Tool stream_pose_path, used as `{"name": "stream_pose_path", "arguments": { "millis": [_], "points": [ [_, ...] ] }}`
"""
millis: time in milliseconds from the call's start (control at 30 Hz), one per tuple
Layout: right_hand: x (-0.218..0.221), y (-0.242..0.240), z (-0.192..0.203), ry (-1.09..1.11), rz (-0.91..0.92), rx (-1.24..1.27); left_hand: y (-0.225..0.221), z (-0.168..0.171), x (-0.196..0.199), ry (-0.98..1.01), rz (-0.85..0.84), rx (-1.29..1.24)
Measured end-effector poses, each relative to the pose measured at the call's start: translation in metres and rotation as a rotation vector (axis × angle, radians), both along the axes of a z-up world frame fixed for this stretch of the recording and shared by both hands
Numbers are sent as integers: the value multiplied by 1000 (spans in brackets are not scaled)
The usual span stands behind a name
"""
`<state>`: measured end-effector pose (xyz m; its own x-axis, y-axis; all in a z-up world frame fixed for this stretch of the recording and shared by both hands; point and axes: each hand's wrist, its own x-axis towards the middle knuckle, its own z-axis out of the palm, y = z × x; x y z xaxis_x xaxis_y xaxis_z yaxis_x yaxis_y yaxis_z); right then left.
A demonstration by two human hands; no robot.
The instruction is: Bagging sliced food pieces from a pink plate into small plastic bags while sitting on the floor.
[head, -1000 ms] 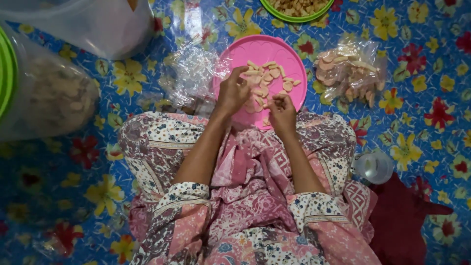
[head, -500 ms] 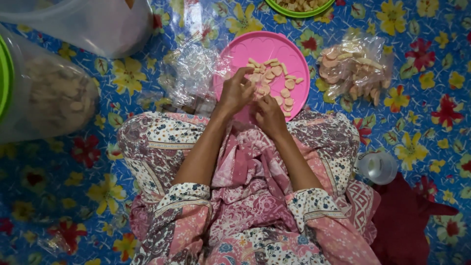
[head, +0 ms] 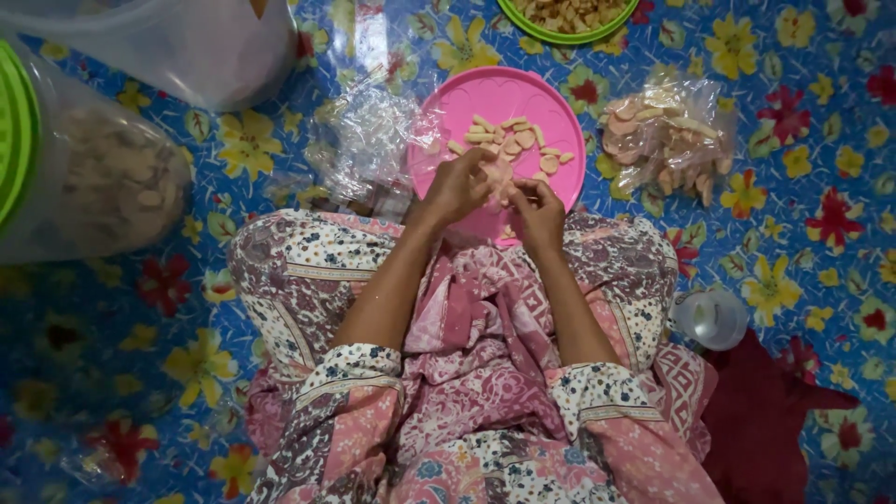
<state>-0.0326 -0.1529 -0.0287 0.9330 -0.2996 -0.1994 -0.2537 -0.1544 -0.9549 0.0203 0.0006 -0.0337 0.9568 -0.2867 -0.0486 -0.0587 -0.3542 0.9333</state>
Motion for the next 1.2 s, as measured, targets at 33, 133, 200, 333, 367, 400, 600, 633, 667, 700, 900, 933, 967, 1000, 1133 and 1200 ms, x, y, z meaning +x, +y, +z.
{"name": "stream_pose_path", "arguments": {
  "millis": [33, 133, 200, 333, 367, 400, 600, 633, 667, 700, 900, 933, 967, 1000, 1133, 1200],
  "points": [
    [0, -2, -3, -2, 1, -2, 1, 6, -3, -2, 1, -2],
    [0, -5, -10, -29, 3, 39, 3, 16, -9, -7, -55, 51],
    [-1, -5, -13, -47, -36, 101, 2, 12, -9, -29, -76, 61],
    [-9, -2, 2, -59, -41, 144, 2, 9, -8, -23, -100, 47],
    [-12, 0, 8, -64, -58, 167, 2, 10, -8, -11, -91, 48],
    [-14, 1, 14, -68, -76, 190, 1, 10, -8, 1, -82, 49],
    [-9, -3, 1, -82, -53, 223, 4, 53, -21, 99, -44, -26],
    [-10, -2, 6, -82, -53, 223, 4, 46, -19, 98, -44, -26],
    [-12, -1, 10, -71, -56, 220, 4, 39, -18, 69, -67, 8],
    [-14, 0, 14, -59, -59, 218, 3, 32, -16, 40, -90, 42],
    [-5, -5, -7, -83, -43, 214, 5, 43, -16, 80, -80, -20],
    [-5, -7, -7, -81, -44, 215, 3, 38, -14, 83, -81, -19],
    [-4, -8, -7, -73, -39, 244, 2, 33, -12, 65, -89, 7],
    [-4, -8, -8, -64, -33, 274, 1, 28, -10, 48, -95, 33],
    [-10, 5, 21, -30, -34, 412, 0, 9, -6, 44, -86, 43],
    [-7, 4, 11, -42, -30, 417, 0, 17, -6, 58, -94, 65]
  ]
}}
